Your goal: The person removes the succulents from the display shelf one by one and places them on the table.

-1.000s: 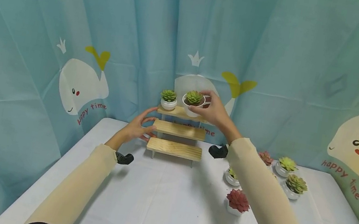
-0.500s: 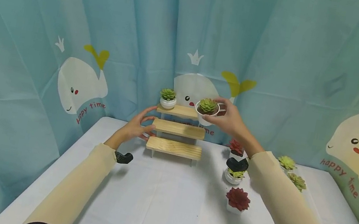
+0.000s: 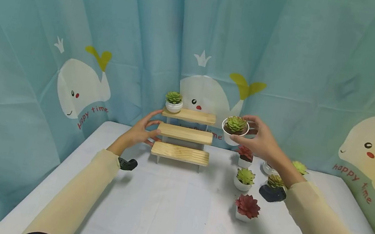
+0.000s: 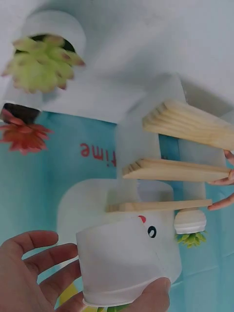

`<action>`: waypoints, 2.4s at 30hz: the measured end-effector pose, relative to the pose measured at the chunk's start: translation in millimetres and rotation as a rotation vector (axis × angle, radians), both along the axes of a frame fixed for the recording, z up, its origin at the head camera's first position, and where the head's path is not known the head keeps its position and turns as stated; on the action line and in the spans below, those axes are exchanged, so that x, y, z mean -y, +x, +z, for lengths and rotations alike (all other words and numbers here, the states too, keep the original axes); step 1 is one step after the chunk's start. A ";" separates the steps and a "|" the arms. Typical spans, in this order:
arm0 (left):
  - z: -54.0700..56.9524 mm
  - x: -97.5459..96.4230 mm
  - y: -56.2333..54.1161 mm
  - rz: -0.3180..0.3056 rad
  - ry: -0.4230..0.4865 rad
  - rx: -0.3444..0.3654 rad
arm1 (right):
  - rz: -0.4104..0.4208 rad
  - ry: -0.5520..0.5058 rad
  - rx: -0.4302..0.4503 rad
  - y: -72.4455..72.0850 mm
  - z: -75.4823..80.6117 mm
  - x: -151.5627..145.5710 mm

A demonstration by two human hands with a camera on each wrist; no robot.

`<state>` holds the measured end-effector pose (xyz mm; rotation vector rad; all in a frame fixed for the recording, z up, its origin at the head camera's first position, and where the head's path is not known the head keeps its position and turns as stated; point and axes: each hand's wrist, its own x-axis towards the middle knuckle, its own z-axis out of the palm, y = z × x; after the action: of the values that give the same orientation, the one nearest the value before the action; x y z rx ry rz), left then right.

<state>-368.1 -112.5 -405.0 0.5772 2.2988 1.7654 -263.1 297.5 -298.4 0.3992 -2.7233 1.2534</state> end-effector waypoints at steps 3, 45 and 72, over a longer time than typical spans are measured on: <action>1.4 0.4 0.7 -0.002 0.003 0.003 | -0.012 0.021 -0.004 10.2 -2.4 -10.9; 2.7 -2.0 1.6 -0.026 0.004 0.000 | -0.192 -0.057 -0.006 131.9 -85.6 -120.0; 3.3 0.2 -1.9 -0.019 0.032 -0.002 | -0.208 -0.058 0.084 148.9 -136.1 -127.3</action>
<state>-370.0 -112.7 -401.7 0.6046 2.2624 1.7965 -114.2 424.8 -434.4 0.0563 -2.7037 1.3146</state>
